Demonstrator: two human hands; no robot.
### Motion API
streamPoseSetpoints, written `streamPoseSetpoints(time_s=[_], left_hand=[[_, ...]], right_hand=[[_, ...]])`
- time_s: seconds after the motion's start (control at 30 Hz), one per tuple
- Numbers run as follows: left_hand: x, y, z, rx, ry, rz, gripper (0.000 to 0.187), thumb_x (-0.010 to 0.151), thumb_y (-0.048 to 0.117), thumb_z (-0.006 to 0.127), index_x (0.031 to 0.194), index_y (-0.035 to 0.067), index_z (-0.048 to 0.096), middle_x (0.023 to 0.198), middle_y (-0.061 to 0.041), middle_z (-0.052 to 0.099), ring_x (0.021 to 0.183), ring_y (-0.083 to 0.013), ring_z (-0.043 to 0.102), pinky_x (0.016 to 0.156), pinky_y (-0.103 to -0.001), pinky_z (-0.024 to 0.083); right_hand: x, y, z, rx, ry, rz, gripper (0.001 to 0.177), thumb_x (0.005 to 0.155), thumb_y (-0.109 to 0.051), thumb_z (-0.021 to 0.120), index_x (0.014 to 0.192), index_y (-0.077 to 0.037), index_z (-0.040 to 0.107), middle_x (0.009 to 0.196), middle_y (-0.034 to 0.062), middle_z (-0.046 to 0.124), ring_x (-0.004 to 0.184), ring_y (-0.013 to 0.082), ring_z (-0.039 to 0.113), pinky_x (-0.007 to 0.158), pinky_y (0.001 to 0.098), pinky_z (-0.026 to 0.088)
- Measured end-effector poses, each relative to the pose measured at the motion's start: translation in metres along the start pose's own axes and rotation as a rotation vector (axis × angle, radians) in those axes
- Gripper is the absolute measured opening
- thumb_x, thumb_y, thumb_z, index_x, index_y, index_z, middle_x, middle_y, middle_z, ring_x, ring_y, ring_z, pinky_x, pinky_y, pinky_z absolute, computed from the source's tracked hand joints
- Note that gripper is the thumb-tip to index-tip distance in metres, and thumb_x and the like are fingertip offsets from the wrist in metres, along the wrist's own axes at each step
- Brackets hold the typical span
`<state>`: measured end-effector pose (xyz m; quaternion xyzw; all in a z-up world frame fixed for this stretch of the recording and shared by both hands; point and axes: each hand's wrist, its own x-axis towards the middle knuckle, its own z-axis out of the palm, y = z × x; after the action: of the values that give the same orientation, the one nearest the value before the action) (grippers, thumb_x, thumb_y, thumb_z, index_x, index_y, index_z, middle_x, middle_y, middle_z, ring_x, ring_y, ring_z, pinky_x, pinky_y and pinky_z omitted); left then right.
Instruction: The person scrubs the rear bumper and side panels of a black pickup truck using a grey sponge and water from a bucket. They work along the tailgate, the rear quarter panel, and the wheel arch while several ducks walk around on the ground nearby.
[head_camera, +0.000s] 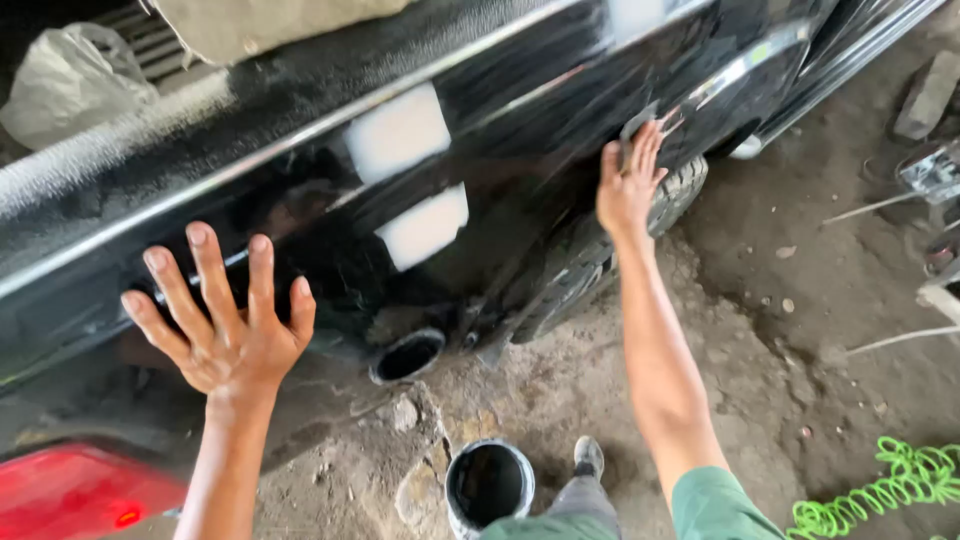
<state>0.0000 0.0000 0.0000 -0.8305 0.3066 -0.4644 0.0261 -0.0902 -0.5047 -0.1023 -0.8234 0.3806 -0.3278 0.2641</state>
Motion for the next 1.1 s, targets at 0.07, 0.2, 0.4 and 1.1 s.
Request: streamPoseSetpoints(time_s=[0.07,0.2,0.4,1.1], left_hand=[[0.001,0.001,0.001,0.003,-0.002,-0.013,0.058,0.119,0.050,0.042,0.170,0.021,0.040,0.168,-0.023,0.043,0.151,-0.0524,0.036,0.119,-0.072,0.024],[0.002,0.001,0.003,-0.005,0.004,-0.012,0.061,0.116,0.051,0.041,0.170,0.023,0.040,0.169,-0.021,0.043,0.152,-0.0518,0.035,0.120,-0.071,0.023],[0.001,0.000,0.000,-0.005,-0.018,-0.014,0.061,0.115,0.051,0.041,0.170,0.022,0.040,0.170,-0.022,0.040,0.153,-0.0519,0.032,0.120,-0.071,0.021],[-0.150,0.316,-0.040,-0.617,-0.381,-1.073,0.049,0.095,0.036,0.067,0.134,0.006,0.061,0.140,-0.019,0.062,0.129,-0.0358,0.059,0.105,-0.047,0.051]], right_hand=[[-0.011,-0.014,0.004,0.003,0.037,-0.015,0.072,0.114,-0.047,0.037,0.168,-0.009,0.008,0.178,0.0128,0.008,0.167,0.0311,0.007,0.131,0.0609,0.005],[-0.153,-0.033,0.051,-0.058,0.021,-0.242,0.081,0.111,-0.046,0.040,0.165,0.000,0.001,0.173,0.0195,-0.001,0.161,0.0353,0.000,0.126,0.0595,0.004],[-0.070,0.002,-0.003,-0.118,0.022,-0.323,0.077,0.112,-0.049,0.038,0.168,-0.010,0.003,0.176,0.0101,-0.001,0.166,0.0257,0.002,0.130,0.0597,-0.001],[-0.109,-0.003,0.013,0.155,-0.258,-0.721,0.083,0.108,-0.042,0.042,0.160,0.011,0.007,0.166,0.0373,0.004,0.155,0.0501,0.001,0.122,0.0629,0.003]])
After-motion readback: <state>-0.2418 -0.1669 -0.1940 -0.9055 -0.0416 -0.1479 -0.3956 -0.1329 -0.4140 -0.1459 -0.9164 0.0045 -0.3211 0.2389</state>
